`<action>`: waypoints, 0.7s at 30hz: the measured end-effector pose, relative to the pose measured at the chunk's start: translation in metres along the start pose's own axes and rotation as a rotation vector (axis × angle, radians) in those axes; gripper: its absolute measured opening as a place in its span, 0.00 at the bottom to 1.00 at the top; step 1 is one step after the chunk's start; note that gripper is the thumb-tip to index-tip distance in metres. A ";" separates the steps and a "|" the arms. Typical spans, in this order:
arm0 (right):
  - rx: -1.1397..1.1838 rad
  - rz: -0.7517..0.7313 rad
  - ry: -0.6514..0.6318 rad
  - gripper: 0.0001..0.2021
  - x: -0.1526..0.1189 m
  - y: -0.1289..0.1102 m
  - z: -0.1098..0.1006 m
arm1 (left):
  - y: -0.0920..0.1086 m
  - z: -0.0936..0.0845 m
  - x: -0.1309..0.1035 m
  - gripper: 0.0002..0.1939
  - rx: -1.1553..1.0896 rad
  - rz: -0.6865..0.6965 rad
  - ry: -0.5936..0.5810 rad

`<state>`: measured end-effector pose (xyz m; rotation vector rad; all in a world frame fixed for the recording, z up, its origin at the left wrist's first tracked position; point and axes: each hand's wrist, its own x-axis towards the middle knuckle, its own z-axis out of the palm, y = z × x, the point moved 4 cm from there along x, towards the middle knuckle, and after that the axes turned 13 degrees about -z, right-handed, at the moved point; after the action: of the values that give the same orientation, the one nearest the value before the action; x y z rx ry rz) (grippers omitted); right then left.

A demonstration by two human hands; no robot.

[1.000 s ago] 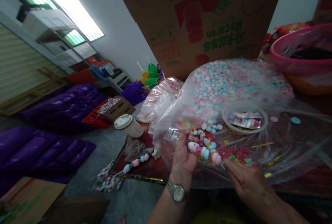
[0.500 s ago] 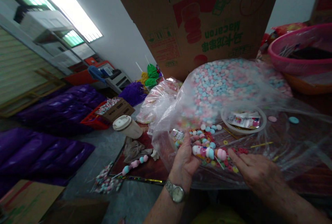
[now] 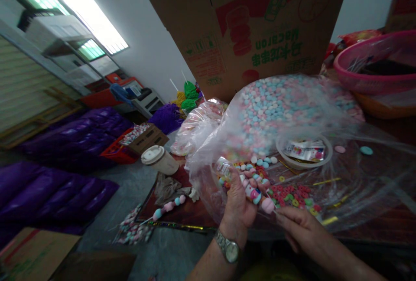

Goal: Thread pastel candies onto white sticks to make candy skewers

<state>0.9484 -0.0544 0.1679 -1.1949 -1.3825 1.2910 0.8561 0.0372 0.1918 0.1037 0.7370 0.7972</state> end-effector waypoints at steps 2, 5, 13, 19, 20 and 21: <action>0.034 0.051 -0.016 0.24 0.002 0.003 -0.002 | -0.001 -0.001 0.000 0.22 -0.001 -0.013 -0.003; -0.217 -0.101 0.025 0.19 0.000 0.007 -0.011 | 0.005 -0.003 0.001 0.23 0.015 -0.020 0.050; -1.226 -0.627 0.264 0.17 -0.018 0.007 -0.041 | 0.017 0.002 -0.002 0.27 0.048 -0.194 0.063; -1.482 -0.735 0.239 0.19 -0.017 -0.011 -0.058 | 0.022 0.000 -0.007 0.29 0.136 -0.214 0.083; -1.469 -0.734 0.246 0.19 -0.017 -0.011 -0.057 | 0.021 0.000 -0.007 0.29 0.151 -0.203 0.069; -1.446 -0.736 0.251 0.19 -0.017 -0.010 -0.056 | 0.020 0.000 -0.008 0.29 0.163 -0.187 0.050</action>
<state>1.0051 -0.0627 0.1822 -1.3399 -2.2728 -0.5573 0.8401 0.0464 0.2032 0.1595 0.8458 0.5631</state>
